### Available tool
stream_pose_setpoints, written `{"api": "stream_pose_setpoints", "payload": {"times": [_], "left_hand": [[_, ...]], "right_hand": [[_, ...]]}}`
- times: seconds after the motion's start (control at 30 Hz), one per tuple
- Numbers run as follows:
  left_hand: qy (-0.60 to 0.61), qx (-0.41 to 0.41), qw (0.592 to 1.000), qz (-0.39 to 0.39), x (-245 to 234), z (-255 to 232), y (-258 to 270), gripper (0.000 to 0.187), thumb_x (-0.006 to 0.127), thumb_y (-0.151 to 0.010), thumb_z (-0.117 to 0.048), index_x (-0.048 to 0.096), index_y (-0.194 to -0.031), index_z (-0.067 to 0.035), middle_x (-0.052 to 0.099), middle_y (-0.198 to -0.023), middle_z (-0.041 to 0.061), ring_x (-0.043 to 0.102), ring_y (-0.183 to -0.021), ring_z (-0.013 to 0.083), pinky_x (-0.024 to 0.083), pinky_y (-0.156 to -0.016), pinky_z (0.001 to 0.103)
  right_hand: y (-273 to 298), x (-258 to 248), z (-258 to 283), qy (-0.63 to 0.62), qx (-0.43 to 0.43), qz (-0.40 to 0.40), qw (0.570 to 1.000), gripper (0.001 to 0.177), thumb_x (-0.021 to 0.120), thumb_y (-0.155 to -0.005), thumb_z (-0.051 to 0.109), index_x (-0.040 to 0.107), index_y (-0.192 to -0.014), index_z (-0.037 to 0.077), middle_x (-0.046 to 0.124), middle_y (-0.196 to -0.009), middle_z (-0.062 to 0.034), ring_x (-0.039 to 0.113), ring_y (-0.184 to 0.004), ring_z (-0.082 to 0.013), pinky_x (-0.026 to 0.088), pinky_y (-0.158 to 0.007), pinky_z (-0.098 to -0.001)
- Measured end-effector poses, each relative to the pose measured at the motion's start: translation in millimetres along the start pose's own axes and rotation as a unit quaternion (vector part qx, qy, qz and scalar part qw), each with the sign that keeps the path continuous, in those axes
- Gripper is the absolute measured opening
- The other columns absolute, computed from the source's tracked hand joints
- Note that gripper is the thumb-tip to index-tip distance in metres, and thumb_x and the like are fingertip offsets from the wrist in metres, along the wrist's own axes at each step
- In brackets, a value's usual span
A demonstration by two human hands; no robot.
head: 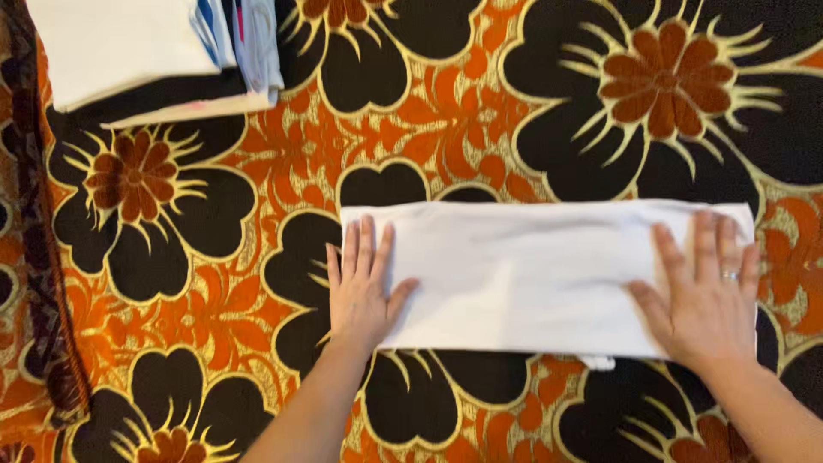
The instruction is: The person folds several pieces of clothing on a bed, including black and white garments. They smooth and align each item before folding it into a compact rectangle and stacking it with previously folded clothes.
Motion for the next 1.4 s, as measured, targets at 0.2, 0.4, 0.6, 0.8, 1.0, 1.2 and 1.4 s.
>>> {"api": "stream_pose_setpoints", "payload": {"times": [0.2, 0.4, 0.6, 0.8, 1.0, 1.2, 1.4], "left_hand": [[0.128, -0.171, 0.973, -0.086, -24.5, 12.2, 12.3, 0.088, 0.061, -0.097, -0.050, 0.025, -0.160, 0.001, 0.023, -0.165, 0.028, 0.022, -0.150, 0.0400, 0.017, -0.122, 0.055], [0.229, -0.297, 0.926, -0.040, -36.0, 20.6, 9.5, 0.091, 0.085, -0.078, -0.035, 0.034, -0.144, -0.001, 0.055, -0.139, 0.025, 0.059, -0.124, 0.0366, 0.046, -0.106, 0.046], [0.378, -0.330, 0.862, 0.067, -39.8, 13.4, 5.9, 0.099, 0.081, -0.074, -0.015, 0.021, -0.153, -0.006, 0.074, -0.115, 0.020, 0.078, -0.096, 0.0284, 0.060, -0.088, 0.037], [0.549, -0.226, 0.804, -0.018, -89.6, -30.2, -13.8, 0.099, 0.072, -0.073, 0.000, 0.026, -0.158, -0.017, 0.068, -0.127, 0.018, 0.073, -0.107, 0.0253, 0.060, -0.089, 0.034], [0.479, -0.148, 0.864, -0.040, -109.0, -154.6, -32.3, 0.069, 0.069, -0.078, 0.000, 0.054, -0.145, -0.011, 0.064, -0.117, 0.015, 0.069, -0.101, 0.0277, 0.060, -0.082, 0.037], [0.578, -0.004, 0.816, -0.002, -101.6, -306.9, -23.7, 0.064, 0.061, -0.082, 0.003, 0.050, -0.145, -0.002, 0.051, -0.140, 0.025, 0.057, -0.125, 0.0430, 0.049, -0.105, 0.047], [0.478, 0.015, 0.877, -0.048, -68.4, -297.9, -13.4, 0.047, 0.062, -0.078, 0.008, 0.066, -0.123, -0.004, 0.064, -0.130, 0.016, 0.056, -0.129, 0.0380, 0.041, -0.113, 0.046]], "right_hand": [[-0.4, -11.7, 18.0, -0.009, 0.056, -0.049, 0.997, 0.080, 0.032, -0.100, 0.059, 0.020, -0.162, 0.010, 0.009, -0.169, -0.0309, 0.003, -0.159, -0.0440, 0.000, -0.123, -0.0695], [-11.8, 5.1, 119.9, -0.042, -0.060, -0.035, 0.997, 0.075, 0.037, -0.097, 0.050, 0.025, -0.159, 0.009, 0.012, -0.167, -0.0270, 0.005, -0.157, -0.0378, -0.001, -0.123, -0.0622], [-27.8, 14.0, 158.7, -0.034, -0.080, -0.012, 0.996, 0.074, 0.040, -0.095, 0.052, 0.028, -0.156, 0.013, 0.017, -0.164, -0.0233, 0.010, -0.154, -0.0347, 0.002, -0.121, -0.0600], [-26.3, -5.7, 142.6, -0.155, -0.062, -0.020, 0.986, 0.061, 0.050, -0.098, 0.040, 0.043, -0.150, 0.008, 0.035, -0.160, -0.0237, 0.025, -0.153, -0.0387, 0.018, -0.121, -0.0570], [-29.3, 4.9, 52.0, -0.626, 0.249, 0.078, 0.735, 0.058, 0.047, -0.103, 0.046, 0.065, -0.136, 0.001, 0.072, -0.131, -0.0184, 0.068, -0.121, -0.0357, 0.052, -0.102, -0.0485], [11.5, 11.1, -39.1, -0.659, 0.508, 0.156, 0.532, 0.080, 0.024, -0.102, 0.072, 0.056, -0.137, 0.007, 0.064, -0.130, -0.0155, 0.061, -0.118, -0.0301, 0.047, -0.101, -0.0478], [14.8, 3.9, -71.1, -0.605, 0.419, 0.125, 0.665, 0.051, 0.052, -0.093, 0.035, 0.065, -0.130, 0.002, 0.073, -0.120, -0.0108, 0.069, -0.106, -0.0204, 0.052, -0.090, -0.0384]]}}
Point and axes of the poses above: each hand's wrist, its own y-axis away from the middle knuckle, its own x-axis out of the palm, z = x × y, the point moved 8 cm from there along -y, towards the middle knuckle
